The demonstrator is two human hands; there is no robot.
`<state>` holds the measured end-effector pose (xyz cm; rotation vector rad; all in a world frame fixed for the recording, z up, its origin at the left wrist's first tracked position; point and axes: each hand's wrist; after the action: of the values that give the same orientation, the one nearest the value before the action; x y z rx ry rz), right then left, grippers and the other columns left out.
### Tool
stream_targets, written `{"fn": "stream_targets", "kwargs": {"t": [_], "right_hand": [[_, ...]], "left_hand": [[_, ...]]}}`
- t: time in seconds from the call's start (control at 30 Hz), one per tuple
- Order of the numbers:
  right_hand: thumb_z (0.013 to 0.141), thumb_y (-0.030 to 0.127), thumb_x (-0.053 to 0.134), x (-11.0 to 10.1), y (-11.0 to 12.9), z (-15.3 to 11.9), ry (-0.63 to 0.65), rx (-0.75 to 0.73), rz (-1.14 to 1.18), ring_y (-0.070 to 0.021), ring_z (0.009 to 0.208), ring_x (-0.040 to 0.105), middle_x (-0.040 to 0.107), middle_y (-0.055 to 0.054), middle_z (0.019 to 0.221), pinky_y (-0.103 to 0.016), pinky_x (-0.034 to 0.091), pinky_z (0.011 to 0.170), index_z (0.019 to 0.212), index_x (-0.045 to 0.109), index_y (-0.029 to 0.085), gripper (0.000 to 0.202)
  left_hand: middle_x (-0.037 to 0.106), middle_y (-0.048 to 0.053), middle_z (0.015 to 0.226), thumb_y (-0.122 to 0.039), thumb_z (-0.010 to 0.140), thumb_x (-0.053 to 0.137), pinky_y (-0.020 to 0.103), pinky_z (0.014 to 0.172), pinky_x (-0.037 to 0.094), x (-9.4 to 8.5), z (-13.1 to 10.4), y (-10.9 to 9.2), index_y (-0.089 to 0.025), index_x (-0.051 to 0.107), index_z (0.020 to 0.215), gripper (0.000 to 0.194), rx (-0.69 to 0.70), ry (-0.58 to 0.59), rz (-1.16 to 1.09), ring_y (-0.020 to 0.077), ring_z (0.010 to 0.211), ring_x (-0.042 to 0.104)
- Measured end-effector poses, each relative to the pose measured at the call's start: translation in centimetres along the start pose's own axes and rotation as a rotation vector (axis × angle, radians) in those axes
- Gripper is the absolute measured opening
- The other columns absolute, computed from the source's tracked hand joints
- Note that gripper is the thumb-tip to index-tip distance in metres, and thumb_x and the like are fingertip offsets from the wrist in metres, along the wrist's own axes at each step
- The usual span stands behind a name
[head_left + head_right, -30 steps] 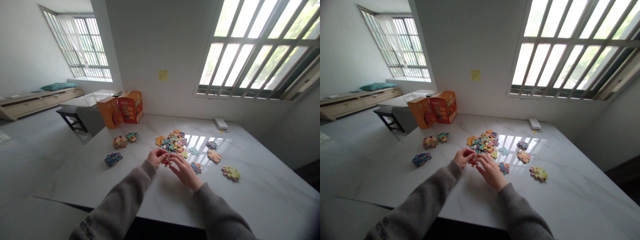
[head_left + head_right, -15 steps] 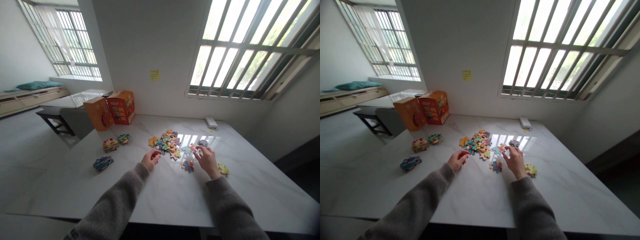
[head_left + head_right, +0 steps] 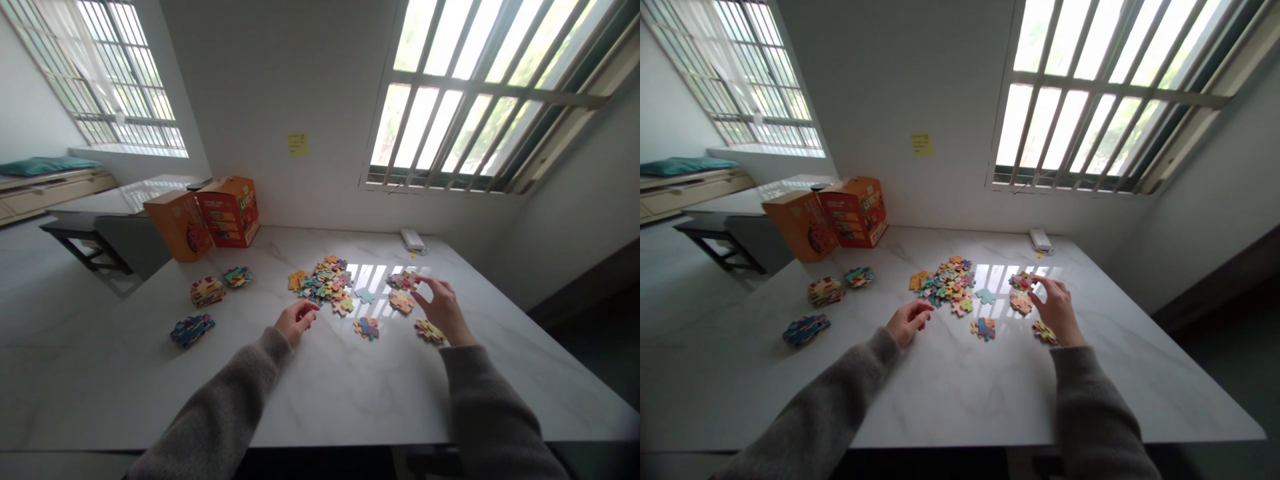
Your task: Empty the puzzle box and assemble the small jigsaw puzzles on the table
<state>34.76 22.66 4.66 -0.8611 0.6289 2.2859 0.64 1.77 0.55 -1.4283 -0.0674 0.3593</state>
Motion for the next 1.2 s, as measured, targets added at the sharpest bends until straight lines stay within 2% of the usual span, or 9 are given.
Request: {"fn": "stream_targets", "kwargs": {"t": [0.1,0.17,0.4,0.5,0.6,0.73,1.03,1.2], "right_hand": [[0.088,0.036,0.060,-1.3,-1.1,-1.0,0.028,-0.030,-0.012,-0.0292,0.106,0.060,0.072,-0.010,0.111,-0.044,0.045,0.092,0.117,0.063,0.022,0.032],[0.088,0.035,0.060,-1.3,-1.7,-1.6,0.055,-0.036,-0.028,-0.0296,0.107,0.060,0.072,-0.010,0.113,-0.045,0.045,0.092,0.115,0.063,0.022,0.031],[0.088,0.035,0.060,1.3,-1.9,-2.6,0.203,-0.066,0.055,-0.0292,0.103,0.062,0.073,-0.010,0.109,-0.046,0.048,0.089,0.111,0.065,0.022,0.027],[0.088,0.035,0.059,1.4,-2.1,-2.4,0.164,-0.046,0.069,-0.0286,0.102,0.063,0.072,-0.010,0.111,-0.046,0.049,0.090,0.108,0.066,0.022,0.025],[0.088,0.037,0.060,0.7,-2.9,-2.3,0.093,-0.003,0.075,-0.0281,0.104,0.062,0.072,-0.009,0.113,-0.045,0.049,0.092,0.110,0.065,0.022,0.027],[0.087,0.041,0.060,-0.3,-4.2,-3.1,0.096,0.042,0.077,-0.0272,0.103,0.063,0.072,-0.009,0.109,-0.044,0.050,0.092,0.111,0.064,0.022,0.031],[0.086,0.051,0.060,-1.7,-4.8,-6.9,0.109,0.147,0.146,-0.0273,0.101,0.063,0.070,-0.009,0.109,-0.043,0.051,0.089,0.108,0.065,0.023,0.036],[0.088,0.046,0.058,-2.4,-4.9,-9.6,0.135,0.102,0.096,-0.0280,0.102,0.061,0.068,-0.010,0.108,-0.044,0.049,0.090,0.108,0.063,0.023,0.031]], "left_hand": [[0.060,0.001,0.073,-0.037,0.082,0.060,0.023,0.054,0.044,0.3,-0.2,0.0,-0.015,0.067,0.097,0.027,0.006,0.016,0.002,0.0101,0.056,0.052],[0.060,0.001,0.073,-0.036,0.082,0.060,0.023,0.054,0.044,0.4,-0.2,0.0,-0.016,0.066,0.097,0.027,0.013,0.022,0.005,0.0102,0.056,0.052],[0.059,0.001,0.073,-0.036,0.083,0.059,0.023,0.054,0.044,0.2,-0.1,0.1,-0.015,0.066,0.098,0.027,0.005,0.033,0.016,0.0099,0.057,0.052],[0.059,0.001,0.073,-0.036,0.083,0.059,0.023,0.054,0.044,0.2,-0.2,0.0,-0.015,0.065,0.098,0.027,0.000,0.034,0.017,0.0101,0.057,0.052],[0.059,0.001,0.073,-0.036,0.083,0.059,0.023,0.055,0.044,0.3,-0.3,-0.1,-0.015,0.066,0.098,0.027,-0.003,0.033,0.012,0.0102,0.057,0.052],[0.059,0.001,0.072,-0.037,0.083,0.058,0.023,0.055,0.045,0.4,-0.3,-0.3,-0.014,0.065,0.098,0.028,-0.003,0.051,0.014,0.0104,0.057,0.052],[0.059,0.001,0.071,-0.038,0.083,0.057,0.024,0.056,0.044,0.4,-0.3,-0.1,-0.013,0.064,0.100,0.031,-0.014,0.069,0.030,0.0106,0.057,0.052],[0.059,0.001,0.072,-0.036,0.084,0.056,0.023,0.056,0.045,0.4,-0.3,0.0,-0.013,0.064,0.100,0.029,0.005,0.084,0.021,0.0104,0.057,0.052]]}}
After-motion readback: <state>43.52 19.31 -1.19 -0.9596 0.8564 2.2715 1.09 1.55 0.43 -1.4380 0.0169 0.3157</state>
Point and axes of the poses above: each hand's wrist, its own z-axis towards the middle knuckle, its own x-axis out of the palm, y = z × x
